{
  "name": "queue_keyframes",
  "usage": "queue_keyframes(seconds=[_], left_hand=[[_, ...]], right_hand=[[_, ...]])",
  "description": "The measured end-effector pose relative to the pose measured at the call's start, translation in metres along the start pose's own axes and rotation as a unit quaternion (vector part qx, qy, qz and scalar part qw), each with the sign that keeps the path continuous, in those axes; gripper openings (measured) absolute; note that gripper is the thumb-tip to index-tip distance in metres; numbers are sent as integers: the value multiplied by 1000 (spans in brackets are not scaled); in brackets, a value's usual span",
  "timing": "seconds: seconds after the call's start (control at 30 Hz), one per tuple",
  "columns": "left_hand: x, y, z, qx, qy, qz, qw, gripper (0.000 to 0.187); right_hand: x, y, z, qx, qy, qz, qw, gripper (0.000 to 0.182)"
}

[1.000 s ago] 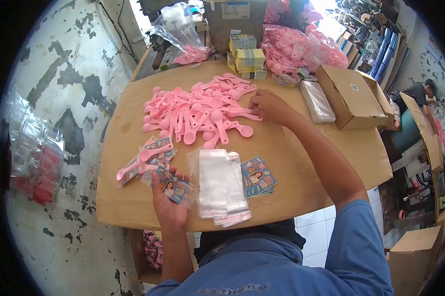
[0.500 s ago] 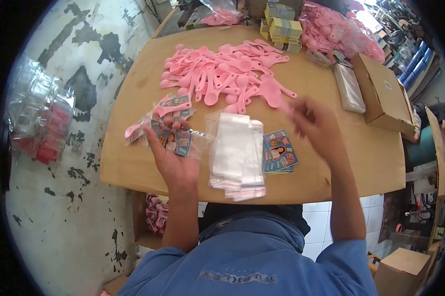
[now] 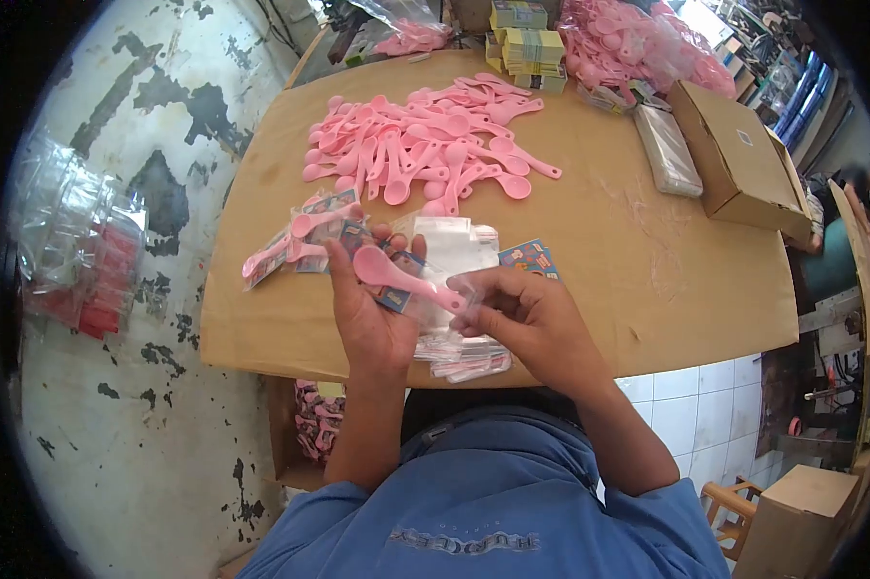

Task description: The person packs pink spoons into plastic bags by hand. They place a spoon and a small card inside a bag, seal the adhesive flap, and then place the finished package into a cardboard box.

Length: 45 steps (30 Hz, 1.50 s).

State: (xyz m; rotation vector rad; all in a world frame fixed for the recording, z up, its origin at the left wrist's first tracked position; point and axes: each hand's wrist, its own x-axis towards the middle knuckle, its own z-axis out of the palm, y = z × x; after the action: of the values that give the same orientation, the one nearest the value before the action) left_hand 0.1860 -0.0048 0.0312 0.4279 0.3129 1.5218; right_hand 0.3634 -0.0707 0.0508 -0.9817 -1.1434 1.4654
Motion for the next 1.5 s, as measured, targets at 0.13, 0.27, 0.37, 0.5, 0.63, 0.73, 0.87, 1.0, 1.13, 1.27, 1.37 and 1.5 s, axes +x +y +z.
queue_keyframes(seconds=[0.13,0.27,0.37,0.5,0.63,0.73,0.87,1.0,1.13,1.27,1.37,1.5], left_hand=[[-10,-7,4,-20,1,-60,998,51],[-11,-8,-7,-42,-25,-109,993,46],[-5,-6,-12,15,-43,-118,992,46],[2,0,2,0,-22,-128,991,45],[9,10,7,-6,-24,-150,988,48],[7,7,11,10,-28,-181,983,50],[2,1,12,30,-50,-240,969,51],[1,3,5,63,-47,-225,971,54],[6,10,1,176,-103,-127,971,63],[-4,12,12,332,-194,-119,915,58],[-6,8,14,347,-147,-136,916,47],[-11,6,20,368,-121,-115,915,48]], right_hand=[[13,26,10,-26,54,-52,997,32],[20,43,14,-63,92,-107,988,48],[14,26,20,-145,142,-168,965,48],[8,15,-9,-335,38,-341,877,21],[6,5,-37,-313,86,-291,900,31],[20,0,-25,-420,131,-285,852,31],[29,-7,-9,-474,35,-362,802,33],[34,-9,-17,-340,6,-351,873,30],[28,-19,-26,-238,42,-225,944,32],[19,-21,-13,-78,56,-99,991,45],[20,-7,-16,-29,51,-85,995,50],[20,-4,-19,-148,175,-146,962,46]])
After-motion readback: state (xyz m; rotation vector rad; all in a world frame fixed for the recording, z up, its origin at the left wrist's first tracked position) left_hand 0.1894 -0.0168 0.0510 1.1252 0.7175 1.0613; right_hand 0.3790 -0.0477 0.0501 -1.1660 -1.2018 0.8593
